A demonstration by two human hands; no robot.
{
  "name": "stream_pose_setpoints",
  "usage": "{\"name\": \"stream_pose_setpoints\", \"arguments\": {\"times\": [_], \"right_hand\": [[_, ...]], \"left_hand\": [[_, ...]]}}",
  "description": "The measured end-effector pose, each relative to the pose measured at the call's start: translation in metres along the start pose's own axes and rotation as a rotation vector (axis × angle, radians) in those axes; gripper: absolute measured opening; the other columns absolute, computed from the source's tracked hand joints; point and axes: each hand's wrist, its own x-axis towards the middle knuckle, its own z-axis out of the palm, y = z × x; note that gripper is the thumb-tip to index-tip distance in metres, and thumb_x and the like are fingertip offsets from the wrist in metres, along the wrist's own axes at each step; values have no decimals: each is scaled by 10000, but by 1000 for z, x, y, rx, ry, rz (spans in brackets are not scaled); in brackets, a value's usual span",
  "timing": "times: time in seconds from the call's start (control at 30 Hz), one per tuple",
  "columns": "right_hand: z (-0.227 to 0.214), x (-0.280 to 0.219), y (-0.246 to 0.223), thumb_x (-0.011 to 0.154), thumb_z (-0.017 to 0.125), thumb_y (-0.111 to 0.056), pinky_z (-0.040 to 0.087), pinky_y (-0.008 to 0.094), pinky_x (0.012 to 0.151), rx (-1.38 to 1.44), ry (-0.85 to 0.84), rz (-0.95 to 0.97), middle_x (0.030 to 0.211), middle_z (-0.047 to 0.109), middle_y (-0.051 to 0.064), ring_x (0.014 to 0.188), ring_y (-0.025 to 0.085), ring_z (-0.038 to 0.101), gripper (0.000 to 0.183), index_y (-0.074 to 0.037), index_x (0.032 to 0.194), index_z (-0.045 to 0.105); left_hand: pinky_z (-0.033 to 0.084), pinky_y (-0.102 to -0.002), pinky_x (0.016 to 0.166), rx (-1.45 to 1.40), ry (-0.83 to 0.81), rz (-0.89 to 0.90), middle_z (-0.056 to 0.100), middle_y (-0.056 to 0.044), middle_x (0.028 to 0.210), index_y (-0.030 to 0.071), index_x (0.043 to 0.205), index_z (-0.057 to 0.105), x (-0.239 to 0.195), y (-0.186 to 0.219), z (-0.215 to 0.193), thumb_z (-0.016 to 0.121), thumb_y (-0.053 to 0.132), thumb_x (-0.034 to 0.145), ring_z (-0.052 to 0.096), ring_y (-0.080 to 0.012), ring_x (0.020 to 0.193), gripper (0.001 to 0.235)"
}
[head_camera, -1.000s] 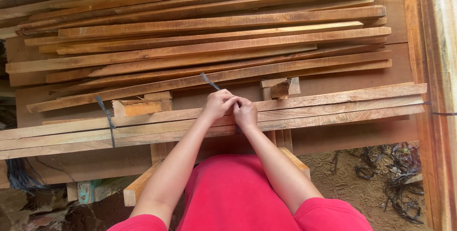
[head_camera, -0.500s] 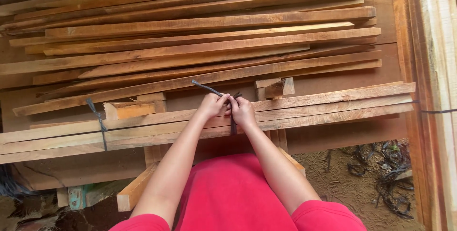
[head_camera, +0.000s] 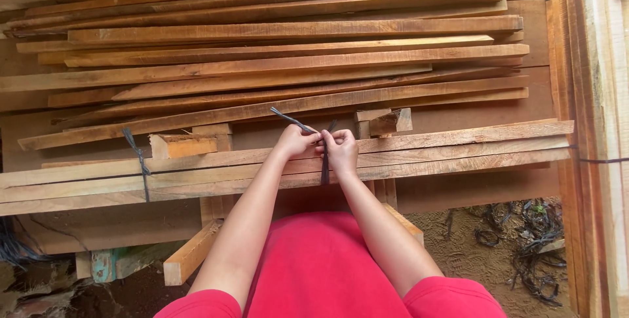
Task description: The person gathers several thin wooden planks and secures them into a bundle using a black strap. They wrap the strap around the wood and tie it tightly by hand. The person then lifts the completed bundle and places it on a larger stack of similar wood.
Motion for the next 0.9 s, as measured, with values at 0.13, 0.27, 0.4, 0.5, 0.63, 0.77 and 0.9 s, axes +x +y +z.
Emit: {"name": "stream_pose_setpoints", "arguments": {"times": [0.13,0.27,0.4,0.5,0.63,0.77,0.9], "right_hand": [[-3,-25,-3,917,780,-90,630,375,650,-294,-22,-369,899,766,131,780,250,773,180,-77,1089,729],[-3,-24,-2,870,720,18,618,399,760,-568,-33,-710,953,700,140,903,314,734,332,-31,1197,745],[0,-18,1,928,659,-34,626,391,721,-766,-50,-746,926,627,129,887,333,717,211,-27,1120,748],[-4,-9,7,955,629,-81,618,412,676,-870,-92,-705,896,594,107,842,339,709,161,-66,1074,736],[-5,-2,6,982,577,-111,616,454,655,-939,-143,-586,911,591,125,829,375,713,160,-47,1059,702],[-3,14,12,960,613,-176,578,536,778,-932,-214,-347,916,649,183,922,454,694,186,-41,982,738],[-11,42,20,916,624,-356,584,449,866,-1055,-322,-5,925,778,40,1047,296,725,222,-253,945,818]], "left_hand": [[559,-388,924,-6,-4,-35,802,-15,939,252,987,832,16,-15,7,748,438,828,726,-245,1077,259],[567,-376,870,-10,-23,-5,800,-20,892,242,977,831,6,-12,-4,757,430,832,740,-232,1017,248],[567,-338,862,-43,-36,78,801,-10,873,262,987,829,2,-15,-7,763,367,855,748,-193,984,181],[564,-339,865,-86,-21,103,800,-12,875,252,980,827,-5,-10,-8,769,345,856,749,-181,974,165],[569,-338,854,-94,11,106,800,-27,864,248,955,834,-4,-10,-2,786,364,851,753,-204,977,163],[572,-328,823,-71,117,85,797,-4,880,263,903,833,1,-16,1,820,457,822,753,-227,979,211],[572,-362,833,-48,95,113,798,-10,904,253,898,827,9,-23,4,813,464,821,746,-249,997,225]]}}
